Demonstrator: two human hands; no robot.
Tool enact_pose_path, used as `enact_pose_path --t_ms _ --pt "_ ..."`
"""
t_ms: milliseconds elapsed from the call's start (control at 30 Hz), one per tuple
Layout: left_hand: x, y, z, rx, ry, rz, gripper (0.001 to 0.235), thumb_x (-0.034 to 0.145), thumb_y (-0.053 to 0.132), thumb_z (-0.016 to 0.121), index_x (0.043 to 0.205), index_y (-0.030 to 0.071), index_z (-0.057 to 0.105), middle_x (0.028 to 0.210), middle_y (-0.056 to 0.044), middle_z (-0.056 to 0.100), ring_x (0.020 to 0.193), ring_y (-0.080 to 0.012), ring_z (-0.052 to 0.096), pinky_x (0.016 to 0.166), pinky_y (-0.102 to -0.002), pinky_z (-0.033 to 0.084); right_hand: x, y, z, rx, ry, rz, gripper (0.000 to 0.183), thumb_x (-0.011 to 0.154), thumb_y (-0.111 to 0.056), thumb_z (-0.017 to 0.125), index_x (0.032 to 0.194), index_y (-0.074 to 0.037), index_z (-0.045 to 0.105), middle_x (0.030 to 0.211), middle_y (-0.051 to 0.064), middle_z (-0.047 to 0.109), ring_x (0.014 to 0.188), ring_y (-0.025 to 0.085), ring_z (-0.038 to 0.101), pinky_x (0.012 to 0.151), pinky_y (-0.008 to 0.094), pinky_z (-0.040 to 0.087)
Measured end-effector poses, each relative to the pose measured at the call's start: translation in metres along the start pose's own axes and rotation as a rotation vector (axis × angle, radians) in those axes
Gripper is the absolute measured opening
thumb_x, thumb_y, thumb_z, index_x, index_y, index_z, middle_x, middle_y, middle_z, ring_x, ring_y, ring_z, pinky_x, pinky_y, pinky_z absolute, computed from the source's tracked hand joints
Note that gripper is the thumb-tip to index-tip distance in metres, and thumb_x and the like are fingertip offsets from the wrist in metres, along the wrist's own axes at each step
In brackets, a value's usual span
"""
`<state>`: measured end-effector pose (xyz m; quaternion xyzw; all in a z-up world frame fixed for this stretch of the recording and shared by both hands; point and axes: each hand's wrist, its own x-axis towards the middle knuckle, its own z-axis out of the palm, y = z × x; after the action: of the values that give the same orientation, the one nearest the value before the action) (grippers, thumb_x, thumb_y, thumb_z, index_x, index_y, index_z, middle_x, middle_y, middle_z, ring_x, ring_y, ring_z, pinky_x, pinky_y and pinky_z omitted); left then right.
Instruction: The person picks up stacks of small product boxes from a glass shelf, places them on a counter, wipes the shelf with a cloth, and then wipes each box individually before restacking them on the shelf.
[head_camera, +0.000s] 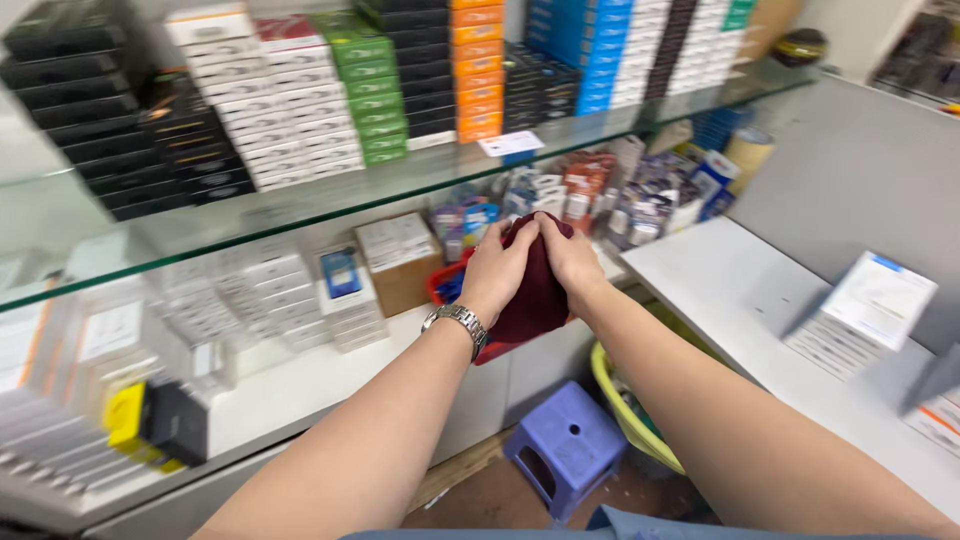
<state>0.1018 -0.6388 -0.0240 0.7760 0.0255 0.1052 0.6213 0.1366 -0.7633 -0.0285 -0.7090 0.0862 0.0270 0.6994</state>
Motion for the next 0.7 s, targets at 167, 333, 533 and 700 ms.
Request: enact_pose_path --t_ms 167,333,533,700 --pt "0.001 0.021 0.110 -0.131 -0.264 -0.108 0.071 0.082 0.050 0.072 0.137 0.010 0.052 0.130 -0.016 0.066 0.116 -0.0269 0.065 0.097 -0.040 0.050 0.003 -0.008 -0.109 0.400 -0.208 0.229 0.084 0.086 -0.073 0.045 0.141 -0.011 0.057 0.145 0.013 0.061 0.129 0.031 0.059 0.099 0.052 0.049" --pt "0.001 0.033 0.208 -0.094 -0.353 -0.063 0.056 0.080 0.035 0.078 0.125 0.006 0.063 0.120 -0.017 0.074 0.109 -0.0300 0.073 0.093 -0.039 0.055 -0.022 -0.020 -0.205 0.342 0.005 0.300 0.071 0.089 -0.068 0.045 0.136 -0.015 0.058 0.143 0.011 0.057 0.132 0.030 0.053 0.099 0.059 0.047" --pt "0.003 0.049 0.298 -0.095 -0.507 0.000 0.055 0.082 0.029 0.077 0.130 0.008 0.060 0.120 -0.017 0.071 0.110 -0.0315 0.070 0.094 -0.041 0.054 -0.048 -0.004 -0.280 0.367 0.327 0.142 0.053 0.090 -0.027 0.065 0.139 -0.014 0.052 0.135 0.010 0.057 0.123 0.027 0.059 0.095 0.048 0.057" --pt "0.012 0.057 0.336 -0.114 -0.787 -0.116 0.061 0.084 0.034 0.069 0.138 0.009 0.053 0.130 -0.018 0.067 0.117 -0.0320 0.068 0.098 -0.042 0.055 -0.035 0.029 -0.311 0.431 0.572 0.072 0.055 0.089 -0.006 0.063 0.142 -0.013 0.049 0.130 0.012 0.060 0.115 0.025 0.064 0.089 0.045 0.060"
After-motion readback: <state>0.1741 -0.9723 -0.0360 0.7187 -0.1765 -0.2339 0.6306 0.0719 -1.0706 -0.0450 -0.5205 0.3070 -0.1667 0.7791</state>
